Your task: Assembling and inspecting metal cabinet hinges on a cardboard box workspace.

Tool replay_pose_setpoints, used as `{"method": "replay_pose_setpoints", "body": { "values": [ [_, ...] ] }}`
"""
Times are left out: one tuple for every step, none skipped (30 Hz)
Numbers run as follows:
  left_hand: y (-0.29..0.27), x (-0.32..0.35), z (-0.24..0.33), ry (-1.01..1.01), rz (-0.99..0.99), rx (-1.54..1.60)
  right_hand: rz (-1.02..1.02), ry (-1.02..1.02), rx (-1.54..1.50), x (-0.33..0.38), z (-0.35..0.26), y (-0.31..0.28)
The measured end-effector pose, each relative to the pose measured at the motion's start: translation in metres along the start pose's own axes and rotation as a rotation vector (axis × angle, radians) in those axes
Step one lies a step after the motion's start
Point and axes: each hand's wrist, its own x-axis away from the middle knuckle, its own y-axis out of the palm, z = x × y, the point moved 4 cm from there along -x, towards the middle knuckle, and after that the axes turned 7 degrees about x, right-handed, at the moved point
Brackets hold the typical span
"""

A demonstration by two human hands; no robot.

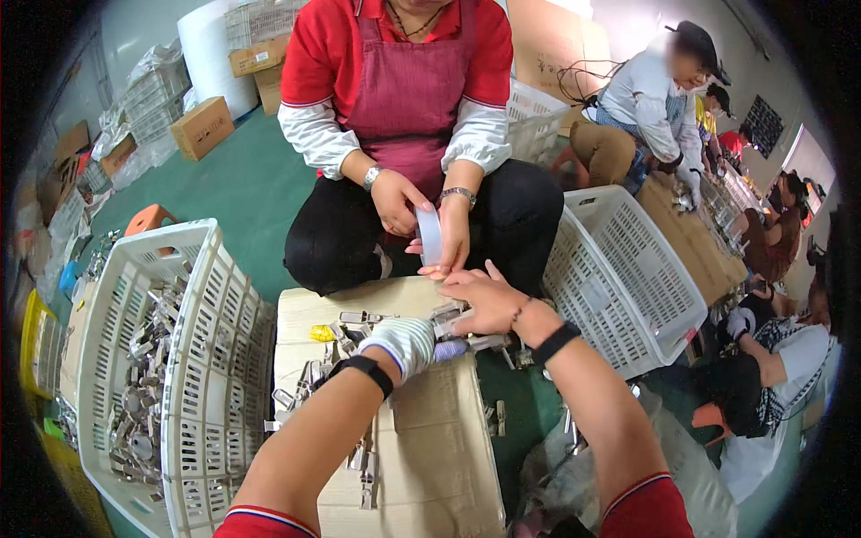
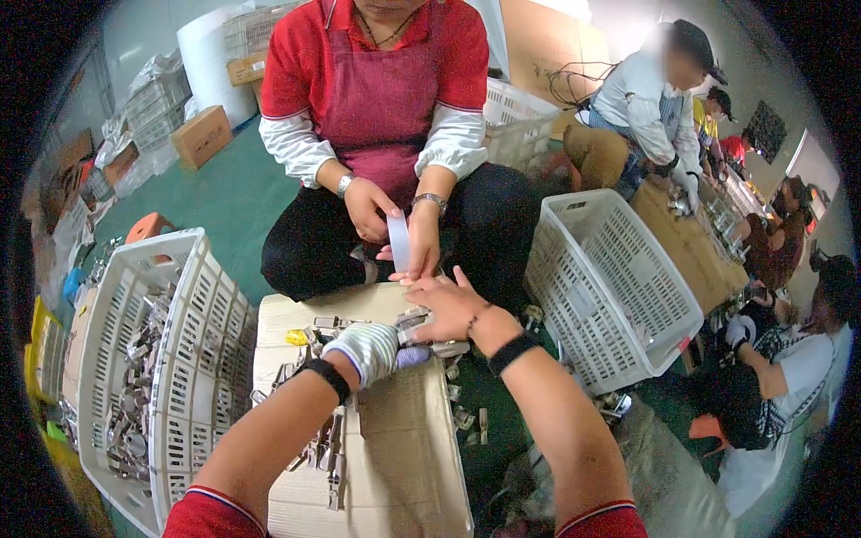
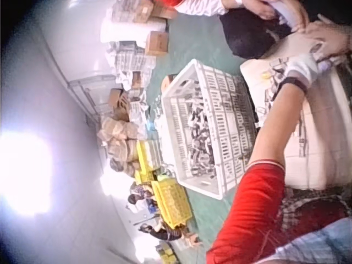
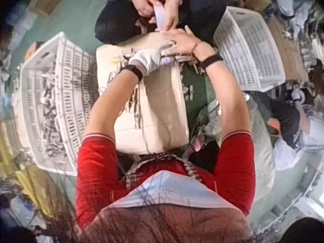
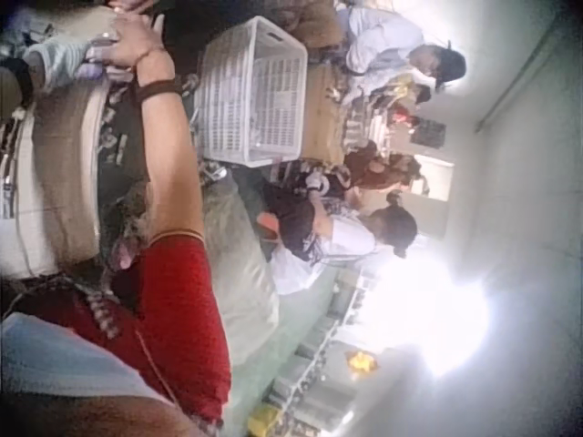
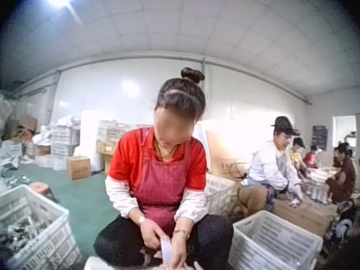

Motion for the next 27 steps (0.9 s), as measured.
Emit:
{"method": "replay_pose_setpoints", "body": {
  "values": [
    [0.009, -0.01, -0.016, 0.088, 0.042, 0.035, 0.161, -0.074, -0.013, 0.005, -0.002, -0.002],
    [0.013, -0.017, -0.021, 0.13, 0.024, 0.112, 0.098, -0.068, 0.086, 0.014, -0.008, -0.002],
    [0.014, -0.02, -0.026, 0.164, 0.005, 0.183, 0.184, -0.087, 0.162, 0.023, -0.017, -0.004],
    [0.014, -0.023, -0.029, 0.194, -0.011, 0.233, 0.288, -0.099, 0.242, 0.026, -0.024, 0.0],
    [0.012, -0.028, -0.029, 0.222, -0.028, 0.266, 0.385, -0.099, 0.328, 0.028, -0.027, 0.001],
    [0.01, -0.033, -0.029, 0.237, -0.043, 0.289, 0.379, -0.099, 0.335, 0.022, -0.028, 0.004],
    [0.007, -0.037, -0.03, 0.239, -0.056, 0.303, 0.405, -0.056, 0.321, 0.014, -0.028, 0.007],
    [0.003, -0.04, -0.031, 0.232, -0.068, 0.306, 0.433, -0.01, 0.302, 0.009, -0.027, 0.008],
    [-0.002, -0.041, -0.033, 0.204, -0.075, 0.298, 0.43, -0.011, 0.302, 0.007, -0.025, 0.006],
    [-0.007, -0.043, -0.035, 0.158, -0.076, 0.285, 0.379, 0.01, 0.267, 0.002, -0.019, 0.002],
    [-0.014, -0.043, -0.036, 0.093, -0.072, 0.261, 0.328, 0.034, 0.232, -0.004, -0.013, -0.001],
    [-0.018, -0.04, -0.036, 0.062, -0.044, 0.234, 0.265, 0.082, 0.255, -0.01, -0.009, -0.004],
    [-0.021, -0.034, -0.034, 0.071, -0.004, 0.201, 0.264, 0.084, 0.254, -0.016, -0.006, -0.008],
    [-0.021, -0.024, -0.024, 0.263, 0.088, 0.186, 0.196, 0.101, 0.2, -0.023, -0.002, -0.012],
    [-0.015, -0.021, -0.023, 0.188, 0.127, -0.038, 0.12, 0.12, 0.141, -0.029, 0.002, -0.008],
    [-0.016, -0.018, -0.018, 0.194, 0.19, -0.143, 0.144, 0.091, 0.095, -0.029, 0.011, -0.006],
    [-0.018, -0.013, -0.014, 0.193, 0.253, -0.247, 0.139, 0.09, 0.093, -0.032, 0.016, -0.004],
    [-0.011, -0.023, -0.023, 0.153, 0.225, -0.208, 0.143, 0.043, 0.008, -0.035, 0.019, -0.003],
    [-0.008, -0.034, -0.032, 0.115, 0.197, -0.167, 0.148, -0.002, -0.076, -0.038, 0.02, -0.002],
    [-0.015, -0.036, -0.029, 0.041, 0.104, -0.197, 0.138, -0.007, -0.077, -0.036, 0.017, -0.005],
    [-0.013, -0.038, -0.031, 0.057, 0.074, -0.192, 0.128, -0.006, -0.075, -0.033, 0.01, -0.006],
    [-0.007, -0.039, -0.033, 0.086, 0.071, -0.14, 0.109, 0.053, 0.006, -0.03, 0.005, -0.005],
    [-0.009, -0.036, -0.038, 0.096, 0.078, -0.106, 0.108, 0.089, 0.087, -0.03, -0.005, -0.011],
    [-0.008, -0.036, -0.037, 0.054, 0.097, -0.157, 0.032, 0.119, 0.127, -0.029, -0.004, -0.011],
    [-0.004, -0.034, -0.036, 0.011, 0.116, -0.208, 0.041, 0.116, 0.137, -0.027, -0.01, -0.014],
    [0.006, -0.036, -0.037, -0.015, 0.151, -0.208, 0.03, 0.119, 0.207, -0.021, -0.018, -0.016],
    [0.003, -0.026, -0.021, 0.022, 0.145, -0.245, 0.014, 0.129, 0.274, -0.012, -0.02, -0.014]
  ]
}}
